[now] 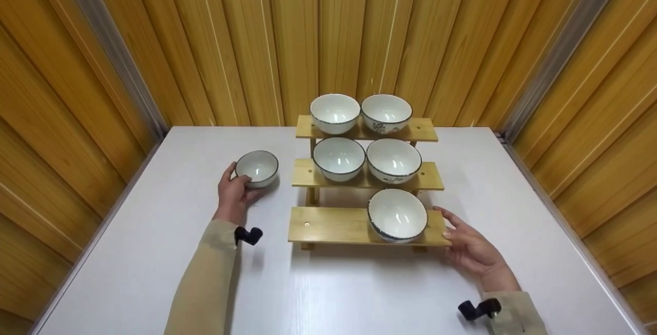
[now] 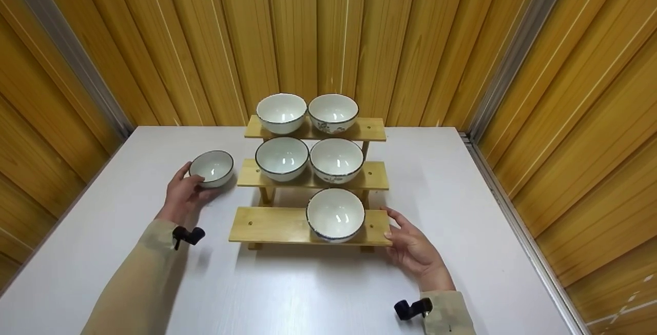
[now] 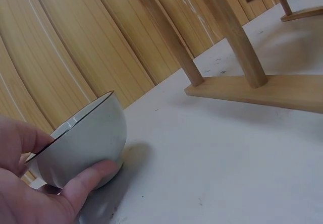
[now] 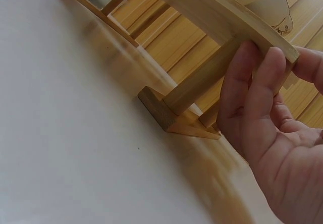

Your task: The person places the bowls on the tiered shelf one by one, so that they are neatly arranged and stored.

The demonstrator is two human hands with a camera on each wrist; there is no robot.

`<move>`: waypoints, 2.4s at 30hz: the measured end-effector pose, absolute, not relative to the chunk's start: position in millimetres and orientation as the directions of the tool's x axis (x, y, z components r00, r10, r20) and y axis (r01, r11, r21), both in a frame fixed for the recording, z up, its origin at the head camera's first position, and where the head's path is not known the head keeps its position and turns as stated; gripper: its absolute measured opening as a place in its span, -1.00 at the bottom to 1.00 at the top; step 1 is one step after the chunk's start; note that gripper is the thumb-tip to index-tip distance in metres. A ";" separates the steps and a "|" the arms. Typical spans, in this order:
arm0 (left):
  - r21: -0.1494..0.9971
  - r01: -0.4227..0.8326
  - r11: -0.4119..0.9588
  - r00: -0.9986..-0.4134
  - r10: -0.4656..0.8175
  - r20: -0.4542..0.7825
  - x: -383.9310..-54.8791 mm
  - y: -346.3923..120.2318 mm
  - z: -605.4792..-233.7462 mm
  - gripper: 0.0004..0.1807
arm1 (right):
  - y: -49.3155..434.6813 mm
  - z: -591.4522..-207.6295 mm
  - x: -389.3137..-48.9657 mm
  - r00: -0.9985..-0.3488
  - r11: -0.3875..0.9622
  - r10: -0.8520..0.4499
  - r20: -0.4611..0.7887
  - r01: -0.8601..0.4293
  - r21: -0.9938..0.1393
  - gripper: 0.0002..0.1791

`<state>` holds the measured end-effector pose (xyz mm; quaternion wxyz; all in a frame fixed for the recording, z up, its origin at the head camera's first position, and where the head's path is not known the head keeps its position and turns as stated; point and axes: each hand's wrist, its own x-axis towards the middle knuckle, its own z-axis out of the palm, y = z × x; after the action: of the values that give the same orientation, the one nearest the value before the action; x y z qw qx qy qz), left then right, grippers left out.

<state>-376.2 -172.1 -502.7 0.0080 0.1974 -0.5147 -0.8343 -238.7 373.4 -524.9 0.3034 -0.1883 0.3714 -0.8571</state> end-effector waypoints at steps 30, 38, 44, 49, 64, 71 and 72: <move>0.956 -0.231 -0.180 -0.963 0.180 -0.199 -250.0 -155.5 -415.0 -0.17 | 375.7 -525.9 -236.9 -0.758 -0.553 -0.648 0.079 0.396 -0.733 -0.26; 0.944 -0.285 -0.168 -0.911 0.352 -0.213 -247.0 -116.5 -420.4 -0.19 | 373.4 -525.1 -236.4 -0.762 -0.561 -0.644 0.061 0.417 -0.715 -0.27; 0.946 -0.284 -0.159 -0.895 0.397 -0.202 -252.0 -91.4 -432.4 -0.18 | 373.1 -525.1 -237.2 -0.754 -0.557 -0.652 0.080 0.404 -0.726 -0.26; 0.949 -0.281 -0.141 -0.884 0.422 -0.200 -252.6 -78.1 -437.3 -0.18 | 373.1 -524.3 -236.5 -0.762 -0.521 -0.646 0.053 0.388 -0.760 -0.28; 0.948 -0.282 -0.150 -0.880 0.433 -0.194 -253.2 -63.8 -443.3 -0.19 | 374.0 -522.8 -236.2 -0.758 -0.522 -0.650 0.058 0.390 -0.758 -0.27; 0.949 -0.281 -0.145 -0.874 0.447 -0.190 -254.2 -62.8 -443.6 -0.19 | 374.9 -522.6 -237.3 -0.752 -0.529 -0.655 0.068 0.393 -0.752 -0.28; 0.949 -0.281 -0.143 -0.871 0.453 -0.190 -254.4 -63.1 -443.4 -0.19 | 375.1 -522.7 -237.8 -0.751 -0.531 -0.656 0.075 0.390 -0.752 -0.27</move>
<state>-254.4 -63.1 -443.4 -0.2439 -0.0708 -0.6076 -0.7526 -237.8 375.1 -522.7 0.3053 -0.1774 0.3758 -0.8568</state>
